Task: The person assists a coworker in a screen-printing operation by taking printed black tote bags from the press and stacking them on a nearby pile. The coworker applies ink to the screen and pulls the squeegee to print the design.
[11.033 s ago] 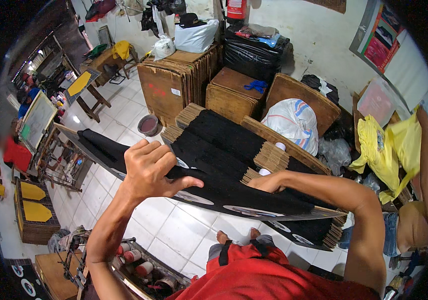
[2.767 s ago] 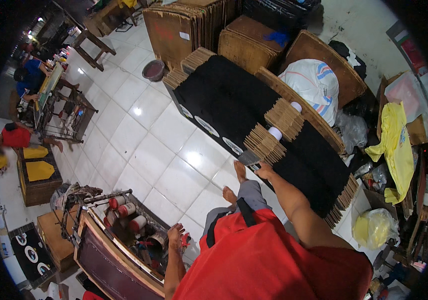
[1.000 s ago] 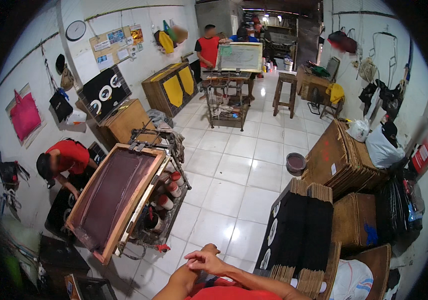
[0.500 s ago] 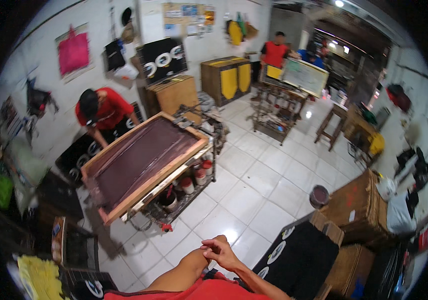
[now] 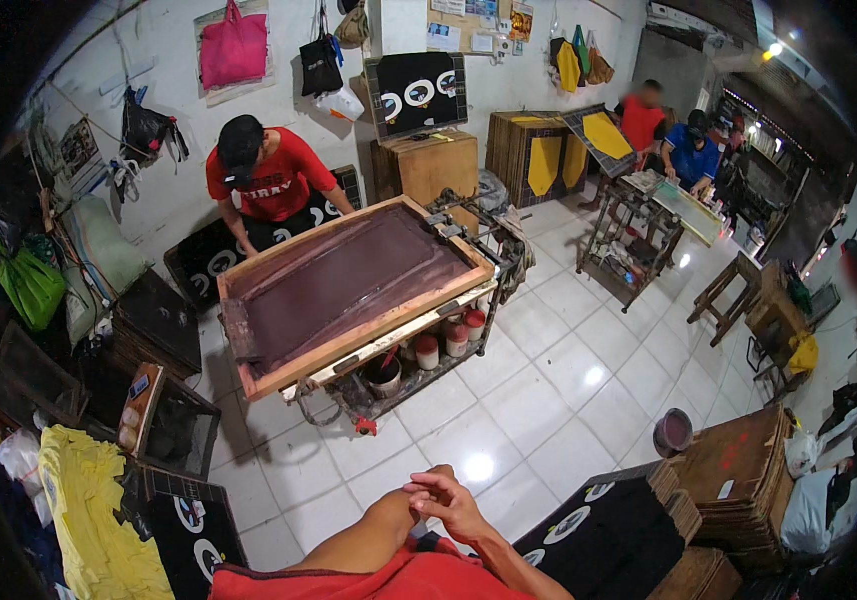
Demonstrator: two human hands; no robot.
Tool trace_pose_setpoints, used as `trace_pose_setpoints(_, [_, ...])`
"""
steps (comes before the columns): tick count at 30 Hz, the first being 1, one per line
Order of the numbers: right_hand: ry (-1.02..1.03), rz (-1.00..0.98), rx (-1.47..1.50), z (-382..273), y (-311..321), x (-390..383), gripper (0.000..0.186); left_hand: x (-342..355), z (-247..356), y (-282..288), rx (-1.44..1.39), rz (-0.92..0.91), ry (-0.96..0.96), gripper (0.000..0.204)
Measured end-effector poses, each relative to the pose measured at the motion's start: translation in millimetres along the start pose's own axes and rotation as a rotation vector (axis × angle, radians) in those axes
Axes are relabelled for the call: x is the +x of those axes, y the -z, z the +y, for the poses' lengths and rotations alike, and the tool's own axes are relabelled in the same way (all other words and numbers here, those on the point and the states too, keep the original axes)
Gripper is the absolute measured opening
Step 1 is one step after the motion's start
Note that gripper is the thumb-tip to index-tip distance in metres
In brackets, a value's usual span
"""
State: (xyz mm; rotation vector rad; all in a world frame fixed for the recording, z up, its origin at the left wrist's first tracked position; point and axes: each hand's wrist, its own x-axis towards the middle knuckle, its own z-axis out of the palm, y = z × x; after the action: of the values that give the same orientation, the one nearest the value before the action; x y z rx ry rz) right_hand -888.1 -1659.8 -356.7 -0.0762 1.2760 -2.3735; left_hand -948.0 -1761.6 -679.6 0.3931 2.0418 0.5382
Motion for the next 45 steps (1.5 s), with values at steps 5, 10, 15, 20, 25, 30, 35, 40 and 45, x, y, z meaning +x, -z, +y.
trace_pose_setpoints(5, [0.013, 0.064, -0.192, 21, 28, -1, 0.041, 3, 26, 21, -0.085, 0.067, -0.056, 0.047])
trace_pose_setpoints(10, [-0.193, 0.428, -0.745, 99, 128, -53, 0.041, -6, 20, 31, -0.253, 0.159, -0.084, 0.047])
trace_pose_setpoints(15, [-0.436, 0.889, -0.833, 194, 217, -165, 0.042, -51, -71, 0, 0.007, 0.168, -0.002, 0.025])
trace_pose_setpoints(20, [-0.844, 0.949, -0.921, 280, 243, -271, 0.038, -130, -174, -54, 0.509, -0.2, 0.009, 0.047])
trace_pose_setpoints(25, [-1.006, 0.897, -1.03, 347, 229, -304, 0.032, -130, -190, -87, 0.312, -0.073, 0.111, 0.045])
trace_pose_setpoints(30, [-0.649, 0.971, -0.729, 357, 230, -275, 0.027, -91, -153, -82, 0.125, 0.173, 0.008, 0.042])
trace_pose_setpoints(35, [-0.612, 1.049, -0.474, 305, 233, -241, 0.018, -72, -77, -43, -0.143, 0.142, 0.145, 0.025])
trace_pose_setpoints(40, [-0.494, 1.118, -0.262, 280, 259, -241, 0.021, -84, -29, -35, -0.353, 0.185, 0.186, 0.023])
trace_pose_setpoints(45, [-0.579, 1.243, -0.272, 301, 283, -262, 0.022, -85, -45, -51, -0.08, 0.17, 0.186, 0.038])
